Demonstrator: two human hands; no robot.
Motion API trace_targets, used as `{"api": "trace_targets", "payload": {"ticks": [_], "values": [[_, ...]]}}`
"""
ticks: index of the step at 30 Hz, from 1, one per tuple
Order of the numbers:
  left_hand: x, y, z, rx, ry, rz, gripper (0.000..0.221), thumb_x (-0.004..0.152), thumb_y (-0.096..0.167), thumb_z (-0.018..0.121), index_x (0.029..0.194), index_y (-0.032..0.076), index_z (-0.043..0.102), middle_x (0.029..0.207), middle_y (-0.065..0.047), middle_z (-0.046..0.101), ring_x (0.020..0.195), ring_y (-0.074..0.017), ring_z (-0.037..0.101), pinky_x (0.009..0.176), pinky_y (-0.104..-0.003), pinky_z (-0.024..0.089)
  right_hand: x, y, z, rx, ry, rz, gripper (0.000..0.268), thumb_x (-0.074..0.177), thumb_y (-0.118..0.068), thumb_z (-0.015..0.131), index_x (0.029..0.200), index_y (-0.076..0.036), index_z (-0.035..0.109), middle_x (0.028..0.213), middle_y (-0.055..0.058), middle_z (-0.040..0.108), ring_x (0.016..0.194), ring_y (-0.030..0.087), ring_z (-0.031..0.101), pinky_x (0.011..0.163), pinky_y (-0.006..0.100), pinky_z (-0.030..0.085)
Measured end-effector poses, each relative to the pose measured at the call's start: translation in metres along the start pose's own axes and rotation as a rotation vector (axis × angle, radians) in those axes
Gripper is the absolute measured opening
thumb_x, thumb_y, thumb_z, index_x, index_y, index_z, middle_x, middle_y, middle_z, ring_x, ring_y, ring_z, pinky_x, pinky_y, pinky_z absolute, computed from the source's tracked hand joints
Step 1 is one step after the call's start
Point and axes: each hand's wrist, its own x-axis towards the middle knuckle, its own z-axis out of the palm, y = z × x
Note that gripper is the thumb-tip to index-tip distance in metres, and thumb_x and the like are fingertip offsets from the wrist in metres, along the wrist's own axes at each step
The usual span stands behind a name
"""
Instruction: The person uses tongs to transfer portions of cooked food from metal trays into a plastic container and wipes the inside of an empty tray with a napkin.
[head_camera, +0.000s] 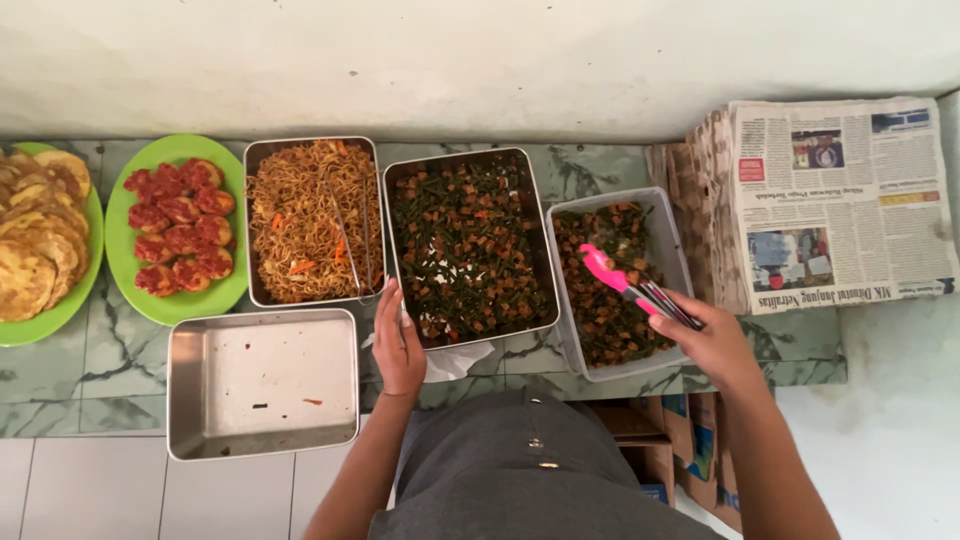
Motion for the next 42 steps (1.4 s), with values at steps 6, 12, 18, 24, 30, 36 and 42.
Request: {"api": "trace_targets", "payload": {"ticks": [6, 12, 18, 24, 30, 36, 42], "values": [[-0.002, -0.003, -0.002, -0.019, -0.004, -0.03, 0.037, 0.108, 0.001, 0.045, 0.144, -0.003, 0.052, 0.152, -0.022, 0.054, 0.144, -0.0394, 0.052, 0.118, -0.044, 0.044, -0.001, -0.061, 0.073, -0.304, -0.148, -0.211, 0.057, 0.084, -0.041, 0.077, 0.137, -0.022, 0.07, 0.069, -0.002, 0.068, 0.054, 0.009, 0.055, 0.049, 0.025, 0.041], [-0.001, -0.003, -0.002, -0.043, -0.02, -0.037, 0.037, 0.107, 0.001, 0.046, 0.143, -0.004, 0.052, 0.152, -0.024, 0.053, 0.144, -0.04, 0.051, 0.118, -0.045, 0.043, -0.003, -0.102, 0.159, -0.696, -0.036, -0.549, 0.076, 0.071, -0.035, 0.084, 0.138, -0.007, 0.06, 0.109, 0.018, 0.066, 0.069, 0.032, 0.069, 0.059, 0.044, 0.056], [0.002, -0.008, -0.003, -0.049, -0.013, -0.037, 0.036, 0.107, 0.0, 0.046, 0.142, -0.005, 0.051, 0.151, -0.024, 0.053, 0.143, -0.0411, 0.051, 0.118, -0.045, 0.043, -0.006, -0.114, 0.154, -0.765, -0.038, -0.489, 0.05, 0.081, -0.031, 0.079, 0.129, -0.02, 0.07, 0.106, 0.009, 0.069, 0.083, 0.033, 0.07, 0.068, 0.045, 0.057], [0.011, -0.012, 0.0, -0.055, -0.019, -0.044, 0.037, 0.106, -0.001, 0.046, 0.142, -0.005, 0.052, 0.151, -0.024, 0.054, 0.143, -0.0413, 0.052, 0.118, -0.045, 0.043, 0.021, -0.128, 0.14, -0.82, 0.046, -0.457, 0.042, 0.089, -0.029, 0.074, 0.13, -0.02, 0.07, 0.102, 0.008, 0.067, 0.071, 0.028, 0.071, 0.062, 0.042, 0.057], [0.021, -0.019, 0.006, -0.092, -0.049, -0.045, 0.037, 0.105, -0.001, 0.046, 0.141, -0.006, 0.052, 0.151, -0.024, 0.053, 0.144, -0.0411, 0.05, 0.119, -0.045, 0.041, 0.078, -0.143, 0.151, -1.061, 0.085, -0.524, 0.037, 0.094, -0.022, 0.071, 0.131, -0.019, 0.071, 0.107, 0.007, 0.067, 0.074, 0.029, 0.071, 0.06, 0.042, 0.056], [0.028, -0.024, 0.01, -0.113, -0.065, -0.07, 0.035, 0.104, -0.001, 0.046, 0.139, -0.005, 0.054, 0.151, -0.023, 0.054, 0.143, -0.0394, 0.051, 0.119, -0.044, 0.041, 0.113, -0.154, 0.142, -0.975, 0.171, -0.495, 0.041, 0.087, -0.033, 0.075, 0.126, -0.021, 0.074, 0.111, 0.011, 0.069, 0.082, 0.032, 0.071, 0.065, 0.046, 0.057], [0.031, -0.032, 0.018, -0.129, -0.07, -0.094, 0.033, 0.105, -0.001, 0.046, 0.137, -0.004, 0.055, 0.151, -0.022, 0.054, 0.142, -0.0386, 0.053, 0.118, -0.043, 0.044, 0.134, -0.164, 0.143, -1.068, 0.142, -0.31, 0.038, 0.097, -0.031, 0.068, 0.131, -0.015, 0.071, 0.108, 0.013, 0.07, 0.084, 0.031, 0.072, 0.07, 0.045, 0.059]]}}
